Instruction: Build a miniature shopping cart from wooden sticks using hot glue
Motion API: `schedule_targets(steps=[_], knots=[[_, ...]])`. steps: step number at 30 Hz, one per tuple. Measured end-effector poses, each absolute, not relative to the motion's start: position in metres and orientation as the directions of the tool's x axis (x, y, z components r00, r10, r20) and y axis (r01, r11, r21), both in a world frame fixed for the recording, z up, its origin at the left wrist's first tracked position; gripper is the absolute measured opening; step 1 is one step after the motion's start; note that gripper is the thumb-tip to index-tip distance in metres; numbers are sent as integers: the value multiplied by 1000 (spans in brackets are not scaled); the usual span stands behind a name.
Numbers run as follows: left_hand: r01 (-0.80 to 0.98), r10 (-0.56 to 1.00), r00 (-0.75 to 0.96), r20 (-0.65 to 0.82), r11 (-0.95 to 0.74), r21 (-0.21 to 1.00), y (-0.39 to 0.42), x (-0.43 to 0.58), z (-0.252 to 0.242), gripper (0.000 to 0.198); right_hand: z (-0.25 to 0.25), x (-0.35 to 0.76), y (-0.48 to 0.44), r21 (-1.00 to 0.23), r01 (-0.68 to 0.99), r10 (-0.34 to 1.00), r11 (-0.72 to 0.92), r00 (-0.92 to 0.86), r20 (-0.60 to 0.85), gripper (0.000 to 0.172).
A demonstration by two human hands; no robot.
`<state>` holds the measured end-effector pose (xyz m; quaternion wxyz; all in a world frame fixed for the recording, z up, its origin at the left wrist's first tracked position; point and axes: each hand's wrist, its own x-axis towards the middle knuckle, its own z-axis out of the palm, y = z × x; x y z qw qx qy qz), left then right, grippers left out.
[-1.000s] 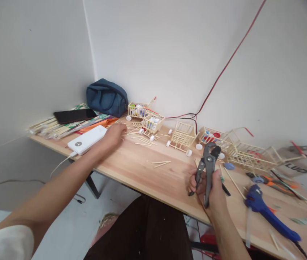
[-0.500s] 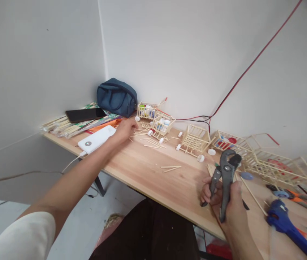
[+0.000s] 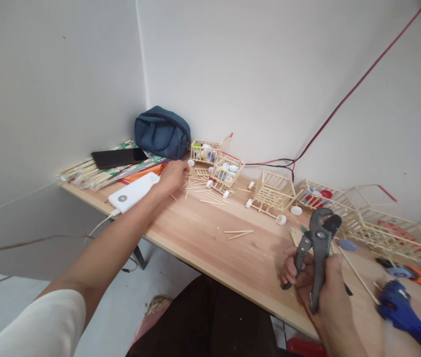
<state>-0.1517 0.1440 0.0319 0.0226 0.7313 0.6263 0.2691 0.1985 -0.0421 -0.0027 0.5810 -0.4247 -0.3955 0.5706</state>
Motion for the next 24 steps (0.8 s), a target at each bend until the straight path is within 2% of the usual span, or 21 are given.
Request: schedule_targets(steps=[3,7,15,24], knots=[[910,915,37,402,-196,364,155,-160,49,28,-2,199,-41,-946,-325,999,-6,28,-16,62],[923,949,89,303,-193,332,171,-166,61,24,-4,200,-41,-950,-311,1000,6,13,2,63],[967,986,85,143,-116,225,183,-163,44,19,-4,200,-42,-952,-306,1000,8,10,6,63],[975,987,101,125,-123,185,178,-152,35,16,-2,198,-43,-950,-313,999,-8,45,-23,62]])
